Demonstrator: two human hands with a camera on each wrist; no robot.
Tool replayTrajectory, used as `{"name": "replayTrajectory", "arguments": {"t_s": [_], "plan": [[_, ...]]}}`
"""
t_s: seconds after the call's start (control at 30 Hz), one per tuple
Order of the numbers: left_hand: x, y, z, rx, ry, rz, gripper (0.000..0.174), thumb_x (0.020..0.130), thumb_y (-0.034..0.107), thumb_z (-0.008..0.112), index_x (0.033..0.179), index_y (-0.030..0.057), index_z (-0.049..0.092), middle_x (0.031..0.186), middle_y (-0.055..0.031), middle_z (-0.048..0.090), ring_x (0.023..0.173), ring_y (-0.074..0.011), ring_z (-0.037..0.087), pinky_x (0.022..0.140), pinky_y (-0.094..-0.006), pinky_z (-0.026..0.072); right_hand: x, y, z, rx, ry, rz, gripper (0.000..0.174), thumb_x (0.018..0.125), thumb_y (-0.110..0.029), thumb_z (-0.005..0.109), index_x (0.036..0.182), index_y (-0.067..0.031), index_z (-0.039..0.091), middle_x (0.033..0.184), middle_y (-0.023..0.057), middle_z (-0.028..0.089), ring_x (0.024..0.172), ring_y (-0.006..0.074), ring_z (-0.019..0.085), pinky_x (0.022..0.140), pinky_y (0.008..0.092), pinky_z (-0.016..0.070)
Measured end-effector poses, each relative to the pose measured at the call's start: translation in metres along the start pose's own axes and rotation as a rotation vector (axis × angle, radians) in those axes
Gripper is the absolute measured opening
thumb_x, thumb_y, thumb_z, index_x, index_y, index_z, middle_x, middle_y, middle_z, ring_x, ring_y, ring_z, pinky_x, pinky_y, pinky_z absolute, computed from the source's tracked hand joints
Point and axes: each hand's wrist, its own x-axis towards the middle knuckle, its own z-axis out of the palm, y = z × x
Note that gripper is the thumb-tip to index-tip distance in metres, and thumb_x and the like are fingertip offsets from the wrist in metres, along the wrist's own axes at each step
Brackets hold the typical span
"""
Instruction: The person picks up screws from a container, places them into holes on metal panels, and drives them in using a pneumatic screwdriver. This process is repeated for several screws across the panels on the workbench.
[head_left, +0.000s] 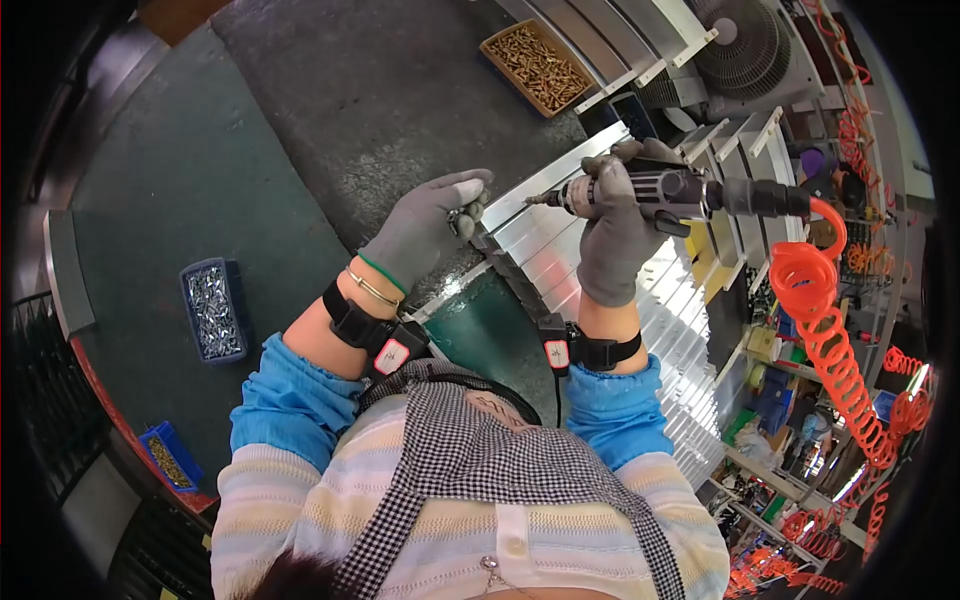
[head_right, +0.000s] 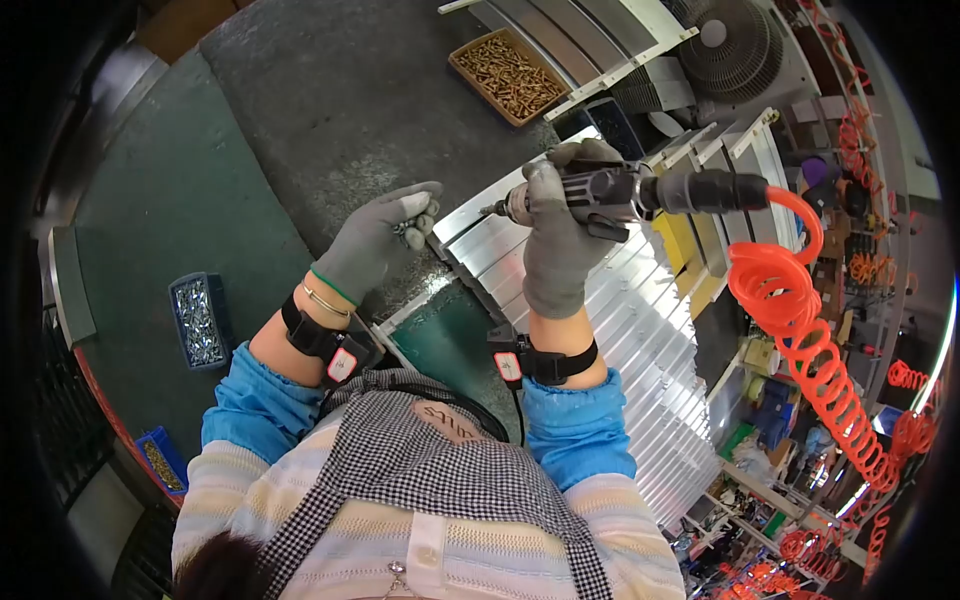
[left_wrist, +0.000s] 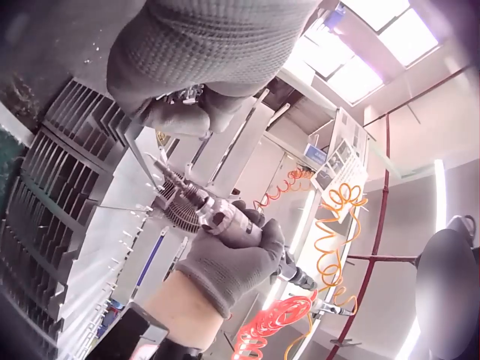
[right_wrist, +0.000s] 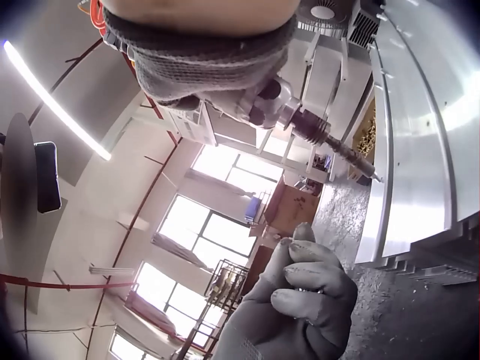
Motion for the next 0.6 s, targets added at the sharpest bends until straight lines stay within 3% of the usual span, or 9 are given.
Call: {"name": "replayTrajectory", "arguments": {"t_s": [0.13,0.23,0.43,0.53,0.57,0.6], "plan": [[0.009,0.0,0.008,0.043,-0.034,0.0,0.031,0.091,0.007,0.05,0.119,-0.0046,0.051,0.092,-0.0034,0.056,0.076,-0.0064,0.053,0.057,-0.0159,0.045,0.004,0.002,0.011,-0.026,-0.018,0.037,0.036,0.078,0.01,0.059,0.11,-0.001,0.049,0.086,0.0083,0.057,0.058,0.0102,0.054,0.047,0.023,0.0442],[0.008,-0.003,0.02,0.239,0.075,-0.015,0.031,0.091,0.009,0.051,0.119,-0.0049,0.052,0.089,-0.003,0.057,0.07,-0.0045,0.052,0.053,-0.0159,0.0433,0.006,-0.003,0.022,-0.096,-0.047,0.078,0.03,0.078,0.01,0.06,0.105,-0.0013,0.052,0.079,0.0049,0.057,0.057,0.0086,0.053,0.047,0.0217,0.0437],[0.007,-0.006,0.02,0.219,0.1,-0.029,0.024,0.092,0.012,0.052,0.109,-0.0041,0.057,0.084,-0.0027,0.057,0.063,-0.0027,0.049,0.048,-0.0151,0.0388,0.006,-0.003,0.028,-0.149,-0.046,0.02,0.032,0.079,0.009,0.059,0.108,-0.0021,0.051,0.086,0.0076,0.058,0.06,0.0105,0.055,0.046,0.0219,0.0432],[0.011,-0.01,0.014,0.189,0.057,0.01,0.018,0.093,0.013,0.051,0.102,-0.002,0.058,0.082,-0.0019,0.055,0.062,-0.0028,0.047,0.046,-0.0154,0.0379,0.006,-0.022,0.029,0.0,0.019,-0.015,0.035,0.08,0.007,0.058,0.113,-0.0032,0.049,0.093,0.0102,0.058,0.063,0.0138,0.057,0.046,0.0235,0.0437],[0.011,-0.01,0.014,0.177,0.03,-0.018,0.018,0.094,0.013,0.051,0.101,-0.0014,0.057,0.082,-0.0017,0.055,0.062,-0.0027,0.047,0.046,-0.0153,0.0377,0.009,-0.029,0.02,0.069,-0.028,0.006,0.037,0.082,0.004,0.056,0.117,-0.004,0.046,0.097,0.012,0.058,0.067,0.0176,0.059,0.045,0.0277,0.0452],[0.009,-0.009,0.016,0.167,-0.001,-0.048,0.017,0.094,0.014,0.05,0.1,-0.0009,0.057,0.081,-0.0014,0.054,0.061,-0.0027,0.046,0.046,-0.0152,0.0375,0.006,-0.043,0.029,0.039,0.059,-0.024,0.037,0.082,0.001,0.056,0.118,-0.003,0.046,0.098,0.0116,0.058,0.073,0.0197,0.061,0.05,0.0321,0.0491]]}}
